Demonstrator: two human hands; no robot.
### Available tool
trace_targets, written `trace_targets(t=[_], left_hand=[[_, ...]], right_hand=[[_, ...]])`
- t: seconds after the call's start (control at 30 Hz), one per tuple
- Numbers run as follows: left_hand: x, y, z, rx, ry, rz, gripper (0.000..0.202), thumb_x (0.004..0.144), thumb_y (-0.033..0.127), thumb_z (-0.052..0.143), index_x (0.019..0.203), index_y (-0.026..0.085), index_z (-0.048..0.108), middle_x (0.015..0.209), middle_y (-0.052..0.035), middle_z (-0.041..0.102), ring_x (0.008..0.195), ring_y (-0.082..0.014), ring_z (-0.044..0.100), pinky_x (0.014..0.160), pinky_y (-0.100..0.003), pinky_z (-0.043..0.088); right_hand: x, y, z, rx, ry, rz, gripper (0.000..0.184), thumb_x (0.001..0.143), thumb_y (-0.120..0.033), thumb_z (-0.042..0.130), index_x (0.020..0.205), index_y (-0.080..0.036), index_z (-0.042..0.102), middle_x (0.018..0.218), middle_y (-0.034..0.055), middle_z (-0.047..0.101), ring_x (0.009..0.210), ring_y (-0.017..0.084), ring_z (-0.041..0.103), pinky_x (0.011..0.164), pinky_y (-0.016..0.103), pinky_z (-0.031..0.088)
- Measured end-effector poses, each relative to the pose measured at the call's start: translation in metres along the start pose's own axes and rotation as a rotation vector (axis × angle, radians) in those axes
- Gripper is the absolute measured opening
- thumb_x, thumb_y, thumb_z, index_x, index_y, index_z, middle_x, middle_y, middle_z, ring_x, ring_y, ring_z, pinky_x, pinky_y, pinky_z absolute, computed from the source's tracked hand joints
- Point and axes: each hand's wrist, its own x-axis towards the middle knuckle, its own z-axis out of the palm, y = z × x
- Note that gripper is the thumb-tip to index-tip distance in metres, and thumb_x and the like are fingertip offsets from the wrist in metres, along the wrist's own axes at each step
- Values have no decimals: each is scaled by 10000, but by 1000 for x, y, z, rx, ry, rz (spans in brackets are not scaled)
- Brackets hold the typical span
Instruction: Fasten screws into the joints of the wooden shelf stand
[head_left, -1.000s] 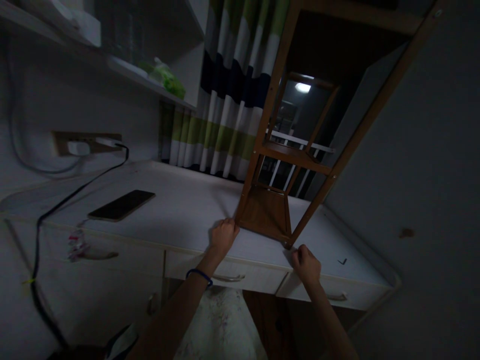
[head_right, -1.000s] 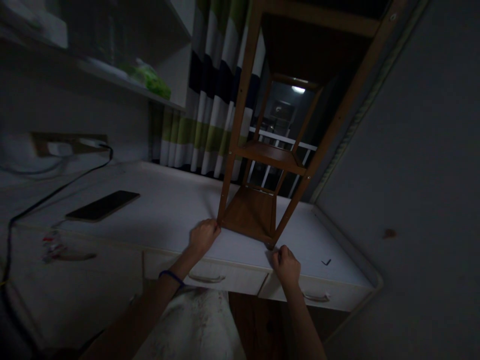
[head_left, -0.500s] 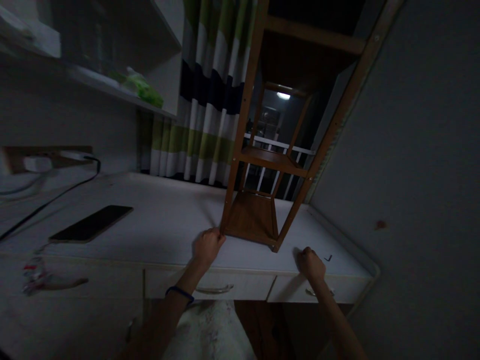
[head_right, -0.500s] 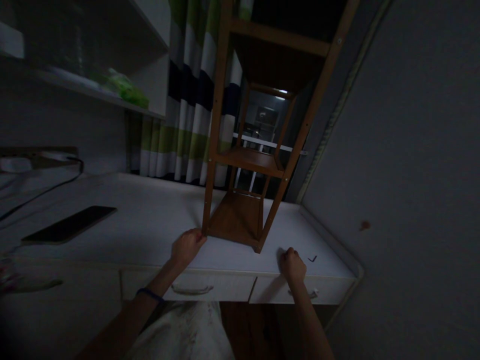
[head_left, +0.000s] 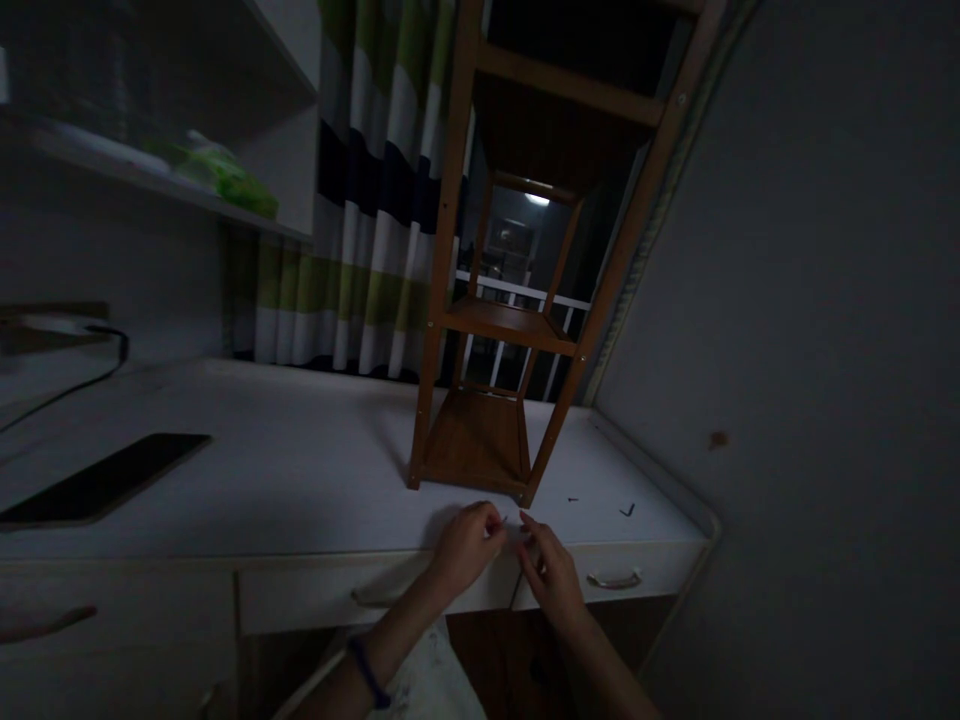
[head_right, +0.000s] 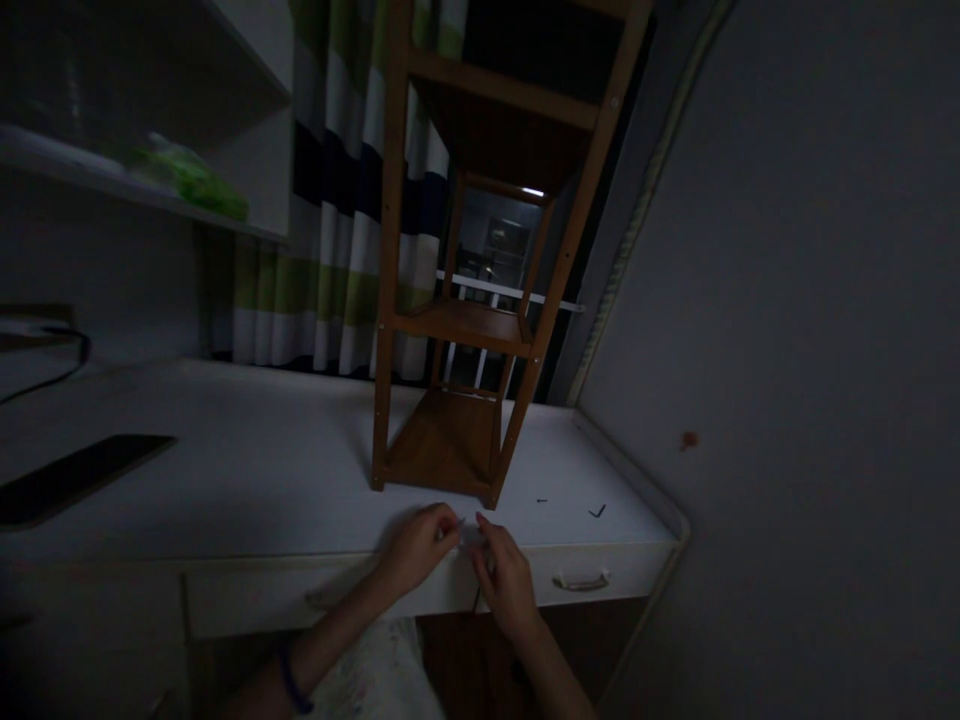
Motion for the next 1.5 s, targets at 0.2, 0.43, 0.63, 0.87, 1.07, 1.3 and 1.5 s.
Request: trace_targets(t=[0.2, 0.43, 0.63, 0.87, 1.07, 1.3, 1.5], left_hand=[[23, 24, 45, -205, -102, 61, 80, 714, 181, 483, 731, 171, 560, 721, -5, 620, 708, -134, 567, 630, -220, 395], [11, 30, 36, -139, -48, 142, 174, 757, 269, 495, 894, 191, 570, 915, -37, 601, 775, -155, 559, 695, -266, 425], [1, 0, -9, -79, 112, 252, 245, 782, 125, 379, 933, 214, 550, 937, -20, 584, 869, -141, 552, 778, -265, 433], [20, -15, -110, 109, 540, 307, 223, 809, 219, 426, 987, 211, 559, 979, -36, 570, 933, -174, 533, 809, -299, 431], [47, 3, -175, 129, 780, 220, 228, 794, 287, 488, 989, 205, 572, 962, -28, 572, 805, -155, 554, 667, -262, 448], [80, 28, -194, 278, 864, 302, 222, 807, 308, 508, 997, 208, 560, 944, -27, 569, 837, -164, 550, 728, -279, 440], [95, 35, -194, 326, 844, 278, 240, 796, 301, 524, 1017, 206, 526, 1012, -47, 550, 926, -198, 538, 774, -317, 442]], right_hand=[[-3, 18, -11, 5, 88, 96, 300, 883, -318, 339, 1039, -167, 546, 969, 86, 627, 812, 143, 603, 633, 244, 506], [12, 57, -41, -338, -3, 331, 340, 868, -301, 331, 1007, -178, 616, 917, 107, 657, 815, 187, 618, 717, 295, 475], [36, 74, -42, -550, -155, 396, 356, 840, -167, 328, 1030, -199, 628, 919, 94, 658, 856, 197, 588, 720, 278, 431], [44, 86, -38, -621, -204, 425, 386, 814, -176, 409, 1179, -208, 529, 987, 103, 635, 923, 232, 562, 728, 322, 430], [58, 67, -50, -584, -14, 412, 386, 870, -270, 354, 1168, -73, 499, 1037, 166, 596, 909, 245, 573, 733, 345, 448], [124, -9, -99, -439, 434, 135, 397, 899, -425, 277, 1128, -166, 471, 1041, 86, 564, 929, 167, 529, 796, 295, 427], [163, -46, -121, -351, 654, -107, 322, 876, -397, 366, 1059, -187, 526, 944, 81, 568, 802, 169, 535, 684, 298, 446]])
